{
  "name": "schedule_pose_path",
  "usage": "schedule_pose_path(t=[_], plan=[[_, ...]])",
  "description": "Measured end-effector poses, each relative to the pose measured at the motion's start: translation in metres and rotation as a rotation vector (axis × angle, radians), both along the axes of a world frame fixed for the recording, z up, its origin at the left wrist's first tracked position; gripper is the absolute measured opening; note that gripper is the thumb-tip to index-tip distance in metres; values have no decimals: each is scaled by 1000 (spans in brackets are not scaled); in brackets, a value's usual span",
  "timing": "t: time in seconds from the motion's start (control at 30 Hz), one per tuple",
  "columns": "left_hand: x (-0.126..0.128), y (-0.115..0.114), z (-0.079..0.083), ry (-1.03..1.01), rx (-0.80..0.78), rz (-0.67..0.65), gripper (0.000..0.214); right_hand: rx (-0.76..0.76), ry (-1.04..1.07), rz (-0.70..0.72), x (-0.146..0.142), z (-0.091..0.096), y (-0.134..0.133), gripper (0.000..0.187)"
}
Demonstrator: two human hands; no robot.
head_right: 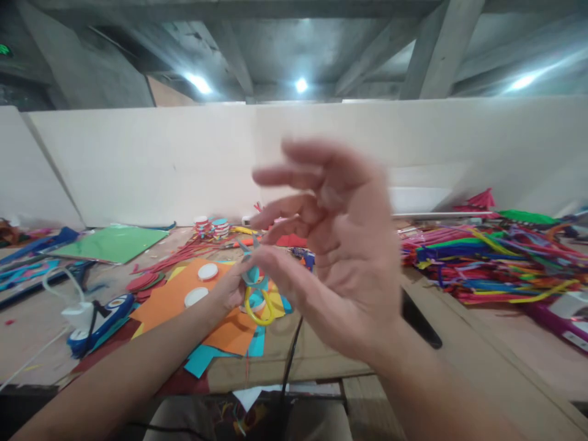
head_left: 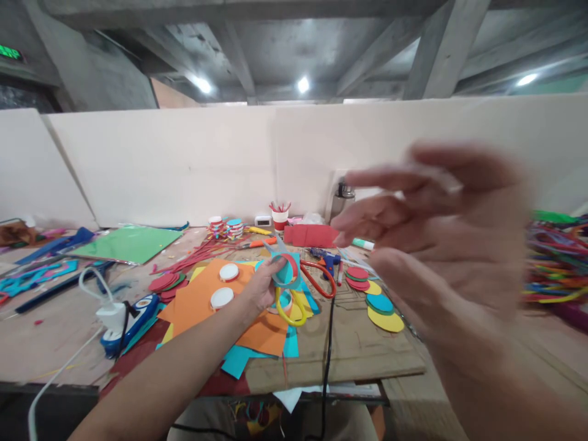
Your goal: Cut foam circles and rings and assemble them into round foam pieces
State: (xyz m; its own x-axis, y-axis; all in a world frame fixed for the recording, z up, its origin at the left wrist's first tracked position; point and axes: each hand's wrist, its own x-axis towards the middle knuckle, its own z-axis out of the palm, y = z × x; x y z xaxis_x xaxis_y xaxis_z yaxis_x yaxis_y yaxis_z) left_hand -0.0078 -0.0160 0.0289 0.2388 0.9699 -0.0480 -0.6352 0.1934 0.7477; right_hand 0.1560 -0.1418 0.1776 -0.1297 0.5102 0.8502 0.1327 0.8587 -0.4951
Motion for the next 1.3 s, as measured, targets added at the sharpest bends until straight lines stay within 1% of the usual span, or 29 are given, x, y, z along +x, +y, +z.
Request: schedule_pose_path(t=[0.03, 0.07, 0.1, 0.13, 0.2, 0.27, 0.3, 0.37, 0.43, 0.5, 0.53, 0.6, 0.7, 0.73, 0.77, 0.87, 0.93, 1.0, 1.07, 1.13, 1.23, 1.3], plan=[[1, 0, 0, -7, -6, -7, 26, -23, -21, -26, -1, -1, 16, 29], [2, 0, 1, -21, -13, -16, 27, -72, -84, -80, -1, -9, 31, 26], [3, 0, 1, -41, -19, -23, 28, -116, -169, -159, 0, -23, 44, 25], [4, 1, 2, -64, -23, -22, 28, -151, -274, -248, 1, -42, 54, 23], [6, 1, 2, -103, -31, 9, 26, -255, -486, -369, 2, -84, 68, 29], [7, 3, 2, -118, -44, 60, 25, -332, -641, -369, 0, -121, 73, 46], [8, 4, 1, -114, -54, 84, 24, -362, -687, -377, -2, -135, 73, 52], [9, 6, -1, -98, -80, 116, 22, -408, -739, -392, -7, -151, 74, 63], [10, 8, -1, -71, -117, 138, 20, -401, -764, -482, -10, -156, 75, 64], [11, 8, -1, -55, -127, 141, 18, -383, -777, -561, -10, -152, 77, 61], [11, 7, 1, -49, -117, 124, 17, -390, -780, -567, -10, -149, 78, 60], [9, 5, 6, -15, -78, 27, 15, -457, -775, -519, -7, -142, 80, 59], [0, 2, 16, 140, -60, -177, 17, -588, -753, -456, 0, -135, 81, 57], [-6, 3, 20, 202, -70, -206, 17, -616, -746, -459, 3, -134, 80, 57], [-12, 4, 23, 251, -73, -204, 18, -637, -744, -471, 5, -133, 80, 57], [-32, 14, 29, 382, -85, -59, 20, -675, -794, -548, 12, -134, 80, 58], [-44, 23, 26, 535, -52, -44, 27, -682, -864, -599, 14, -136, 80, 57], [-52, 30, 19, 705, 1, -41, 34, -672, -927, -632, 13, -140, 80, 55], [-55, 36, 9, 860, 51, 47, 37, -646, -965, -638, 12, -145, 80, 53], [-56, 38, 1, 976, 104, 132, 35, -616, -988, -630, 11, -150, 80, 51], [-56, 39, -5, 1018, 225, 220, 25, -579, -1034, -651, 11, -154, 80, 49], [-54, 39, -3, 996, 294, 283, 24, -547, -1078, -676, 9, -154, 78, 48]])
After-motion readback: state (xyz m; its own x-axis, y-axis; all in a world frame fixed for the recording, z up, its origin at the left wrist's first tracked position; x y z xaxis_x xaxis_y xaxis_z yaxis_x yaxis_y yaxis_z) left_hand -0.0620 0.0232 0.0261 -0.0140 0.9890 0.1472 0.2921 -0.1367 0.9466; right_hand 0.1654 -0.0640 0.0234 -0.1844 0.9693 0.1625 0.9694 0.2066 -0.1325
